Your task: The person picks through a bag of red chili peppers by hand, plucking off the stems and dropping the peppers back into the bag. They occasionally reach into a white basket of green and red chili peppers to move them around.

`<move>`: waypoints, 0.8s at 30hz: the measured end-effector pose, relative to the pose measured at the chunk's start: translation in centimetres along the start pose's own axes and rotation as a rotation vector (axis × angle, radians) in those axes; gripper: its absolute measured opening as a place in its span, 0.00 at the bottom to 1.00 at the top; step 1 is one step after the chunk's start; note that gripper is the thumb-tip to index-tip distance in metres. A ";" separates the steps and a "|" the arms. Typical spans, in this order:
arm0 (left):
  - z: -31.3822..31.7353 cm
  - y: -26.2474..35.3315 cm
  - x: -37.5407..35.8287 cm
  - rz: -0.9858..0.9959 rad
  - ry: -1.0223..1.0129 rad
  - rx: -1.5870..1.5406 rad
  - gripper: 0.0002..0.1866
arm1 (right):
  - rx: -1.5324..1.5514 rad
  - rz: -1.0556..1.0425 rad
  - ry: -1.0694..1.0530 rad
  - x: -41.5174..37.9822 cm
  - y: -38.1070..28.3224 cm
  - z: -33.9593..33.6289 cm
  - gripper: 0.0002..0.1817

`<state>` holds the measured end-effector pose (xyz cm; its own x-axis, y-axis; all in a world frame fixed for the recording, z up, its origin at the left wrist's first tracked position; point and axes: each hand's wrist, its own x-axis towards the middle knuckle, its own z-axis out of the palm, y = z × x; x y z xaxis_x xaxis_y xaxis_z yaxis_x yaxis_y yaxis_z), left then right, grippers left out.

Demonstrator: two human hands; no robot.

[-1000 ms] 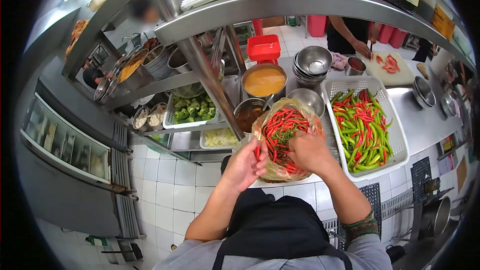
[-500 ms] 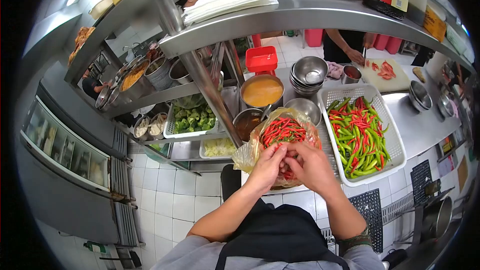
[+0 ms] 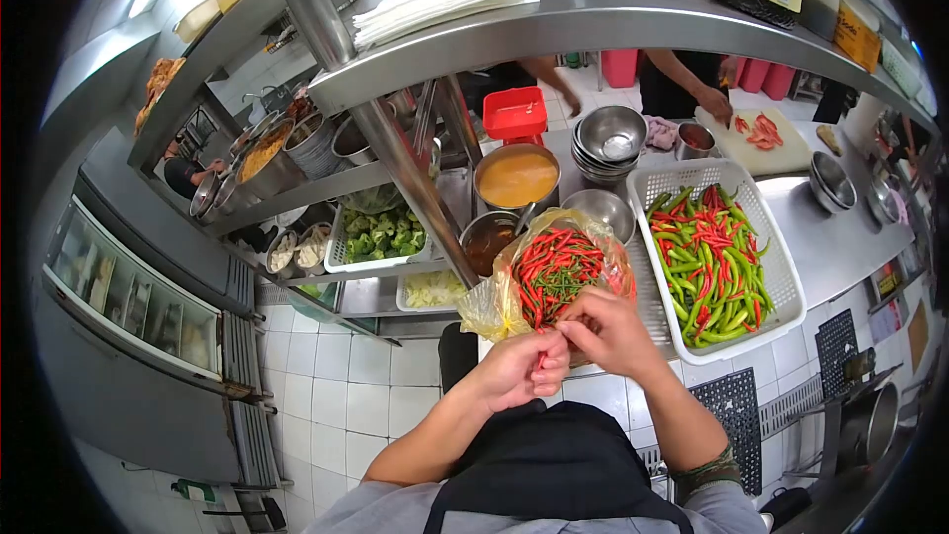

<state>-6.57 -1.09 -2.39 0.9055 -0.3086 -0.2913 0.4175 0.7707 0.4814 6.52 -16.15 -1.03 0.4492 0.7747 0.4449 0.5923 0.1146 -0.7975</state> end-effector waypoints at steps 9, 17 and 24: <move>0.2 -1.2 -1.3 0.188 0.160 -0.352 0.16 | -0.334 -0.376 0.113 1.0 0.4 3.2 0.09; 1.1 1.2 -2.6 0.453 0.103 -0.378 0.15 | -0.505 -0.207 0.388 3.9 1.8 2.3 0.07; 0.0 2.3 -2.8 0.335 0.369 0.216 0.16 | -0.429 -0.152 -0.187 4.4 3.3 0.7 0.05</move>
<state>-8.14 1.53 -0.47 0.9211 0.1799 -0.3451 0.1523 0.6495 0.7449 9.97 -11.89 -1.97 0.2314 0.8722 0.4310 0.8817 -0.0007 -0.4718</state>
